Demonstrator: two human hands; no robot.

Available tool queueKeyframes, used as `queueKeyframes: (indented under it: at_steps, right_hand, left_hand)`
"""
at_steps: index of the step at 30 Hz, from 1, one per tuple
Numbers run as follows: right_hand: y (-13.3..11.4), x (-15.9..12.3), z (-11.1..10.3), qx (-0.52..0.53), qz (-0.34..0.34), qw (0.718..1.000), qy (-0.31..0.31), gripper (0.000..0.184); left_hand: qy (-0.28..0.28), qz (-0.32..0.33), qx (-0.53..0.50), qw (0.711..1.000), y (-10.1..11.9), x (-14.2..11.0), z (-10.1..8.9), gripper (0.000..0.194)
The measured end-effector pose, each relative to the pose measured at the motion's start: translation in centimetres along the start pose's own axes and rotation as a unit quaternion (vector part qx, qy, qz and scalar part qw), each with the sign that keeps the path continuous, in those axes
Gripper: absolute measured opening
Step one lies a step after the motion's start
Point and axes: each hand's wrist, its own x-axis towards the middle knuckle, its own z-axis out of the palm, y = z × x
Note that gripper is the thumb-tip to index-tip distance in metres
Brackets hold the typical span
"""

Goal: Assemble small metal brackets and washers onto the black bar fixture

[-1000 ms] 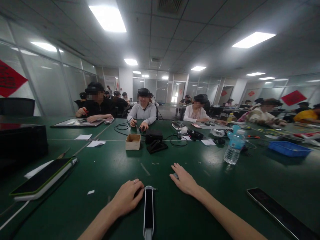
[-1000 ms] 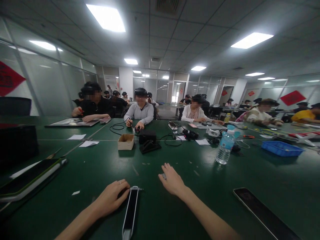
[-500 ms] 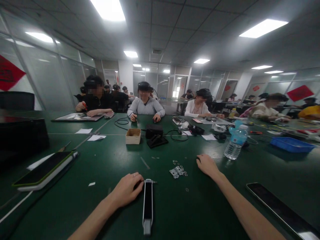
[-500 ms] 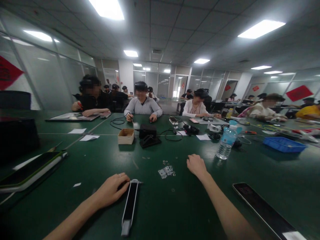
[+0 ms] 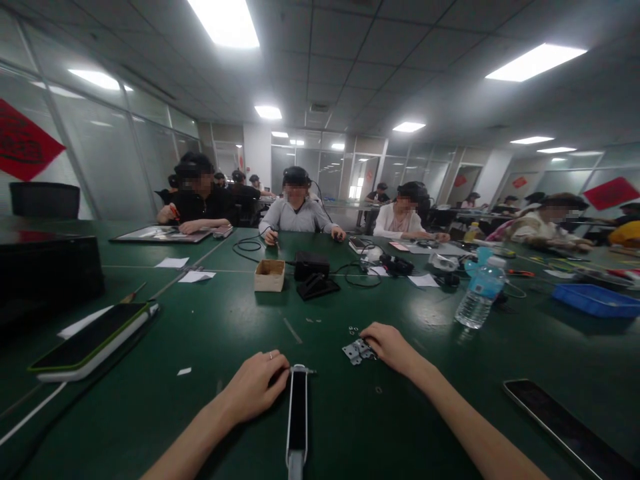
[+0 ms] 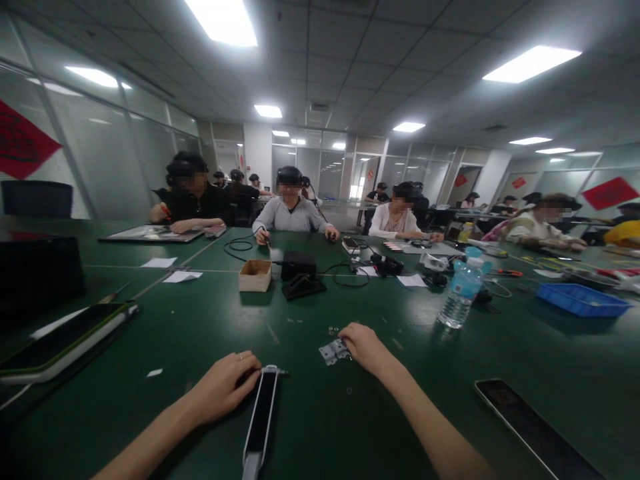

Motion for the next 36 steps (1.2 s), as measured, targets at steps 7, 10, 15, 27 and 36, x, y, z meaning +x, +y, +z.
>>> queueKeyframes:
  at_steps: [7, 10, 15, 27, 36]
  right_hand:
    - [0.3, 0.0, -0.7, 0.004, 0.025, 0.999, 0.029, 0.028]
    - [0.3, 0.2, -0.6, -0.008, 0.022, 1.000, -0.003, 0.028]
    - [0.5, 0.6, -0.4, -0.025, 0.026, 0.999, -0.027, 0.025]
    - [-0.1, 0.3, -1.6, -0.014, 0.040, 0.999, 0.022, 0.021]
    - [-0.8, 0.0, -1.5, -0.074, 0.077, 0.994, -0.039, 0.024]
  left_hand:
    - [0.001, -0.002, 0.006, 1.000, -0.1, -0.1, 0.0, 0.025]
    - [-0.002, 0.001, 0.005, 1.000, -0.2, -0.1, 0.1, 0.025]
    - [0.009, 0.010, 0.009, 1.000, -0.5, 0.0, 0.4, 0.026]
    - [-0.003, 0.000, 0.012, 1.000, -0.1, 0.0, 0.2, 0.025]
    - [0.002, 0.014, 0.004, 1.000, -0.8, 0.1, 0.6, 0.023]
